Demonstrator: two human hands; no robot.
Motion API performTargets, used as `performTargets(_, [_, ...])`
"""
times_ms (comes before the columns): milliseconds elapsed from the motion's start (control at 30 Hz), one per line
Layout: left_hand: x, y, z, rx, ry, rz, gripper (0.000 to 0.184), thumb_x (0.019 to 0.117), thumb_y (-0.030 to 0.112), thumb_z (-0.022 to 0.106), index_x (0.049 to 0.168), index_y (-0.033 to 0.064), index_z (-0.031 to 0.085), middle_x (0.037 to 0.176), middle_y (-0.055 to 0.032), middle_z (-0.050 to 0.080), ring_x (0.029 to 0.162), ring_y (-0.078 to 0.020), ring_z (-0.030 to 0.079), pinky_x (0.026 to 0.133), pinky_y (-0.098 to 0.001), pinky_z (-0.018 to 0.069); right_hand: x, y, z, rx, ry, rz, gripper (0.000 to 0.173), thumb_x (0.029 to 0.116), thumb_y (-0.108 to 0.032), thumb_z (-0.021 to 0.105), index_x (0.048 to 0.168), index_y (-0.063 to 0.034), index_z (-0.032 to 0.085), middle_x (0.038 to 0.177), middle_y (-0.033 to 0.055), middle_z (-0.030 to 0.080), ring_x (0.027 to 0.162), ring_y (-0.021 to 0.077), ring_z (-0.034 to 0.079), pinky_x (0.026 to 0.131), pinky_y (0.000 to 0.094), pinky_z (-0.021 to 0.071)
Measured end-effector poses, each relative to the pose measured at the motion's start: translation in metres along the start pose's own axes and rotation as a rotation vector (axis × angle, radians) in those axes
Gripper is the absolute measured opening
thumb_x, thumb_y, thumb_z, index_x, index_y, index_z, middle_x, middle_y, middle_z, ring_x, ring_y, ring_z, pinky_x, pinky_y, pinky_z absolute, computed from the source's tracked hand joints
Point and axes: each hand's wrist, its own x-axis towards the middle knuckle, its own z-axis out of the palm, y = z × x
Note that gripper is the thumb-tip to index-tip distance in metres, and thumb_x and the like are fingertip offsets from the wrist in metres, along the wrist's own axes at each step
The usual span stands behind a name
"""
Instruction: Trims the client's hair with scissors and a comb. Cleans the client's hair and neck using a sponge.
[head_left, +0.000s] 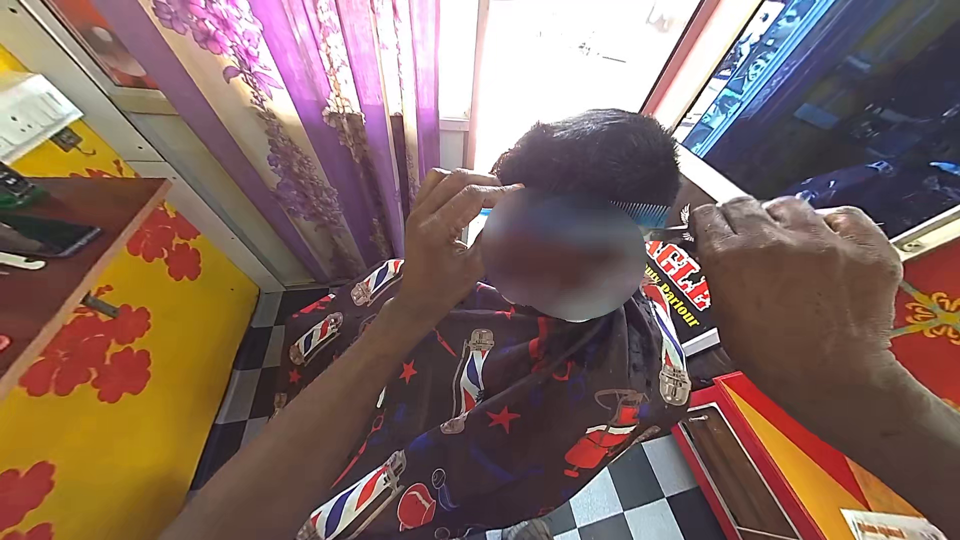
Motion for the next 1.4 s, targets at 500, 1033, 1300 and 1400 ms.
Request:
performTargets(500, [-0.022, -0.014, -0.029, -0.258, -0.212, -0.269, 0.033, 0.0878, 0.019, 0.08, 0.117, 0.0051, 0.072, 0.116, -0.0055, 0.07, 0.11, -0.0131, 0.065, 0.096, -0.0314, 0.0545, -0.009, 0.044, 0.009, 0.217, 0.071, 0.119, 0.021, 0.1028, -0.003, 0.054, 0.121, 0.0012, 0.064, 0.116, 0.0281, 0.066, 0.103, 0.0517, 0.066, 0.085, 0.0683, 0.0488])
performTargets(1033, [-0.006, -0.018, -0.012, -0.085, -0.076, -0.089, 0.025, 0.0888, 0.015, 0.08, 0.112, 0.0042, 0.076, 0.115, -0.0082, 0.073, 0.109, -0.0171, 0.062, 0.095, -0.0317, 0.0484, 0.005, -0.012, -0.016, -0.055, -0.007, -0.011, 0.017, 0.0916, 0.012, 0.059, 0.108, 0.01, 0.06, 0.102, 0.0281, 0.064, 0.093, 0.0459, 0.065, 0.075, 0.0556, 0.0478])
performTargets(1300, [-0.008, -0.011, -0.017, -0.128, 0.004, -0.136, 0.03, 0.09, 0.014, 0.079, 0.116, 0.001, 0.073, 0.117, -0.0101, 0.071, 0.113, -0.0175, 0.064, 0.1, -0.0345, 0.0513, 0.003, -0.009, -0.016, 0.036, -0.013, -0.036, 0.016, 0.088, 0.013, 0.063, 0.101, 0.0044, 0.065, 0.086, 0.0218, 0.067, 0.076, 0.0399, 0.066, 0.069, 0.0524, 0.0474])
performTargets(1400, [-0.011, -0.005, -0.024, -0.178, 0.124, -0.291, 0.033, 0.1018, 0.019, 0.064, 0.129, 0.0005, 0.062, 0.12, -0.0062, 0.068, 0.105, -0.012, 0.067, 0.092, -0.0302, 0.0566, -0.005, 0.014, -0.015, 0.198, 0.034, 0.056, 0.026, 0.0879, 0.006, 0.07, 0.114, 0.0014, 0.068, 0.103, 0.0246, 0.069, 0.091, 0.0475, 0.067, 0.077, 0.0619, 0.0506])
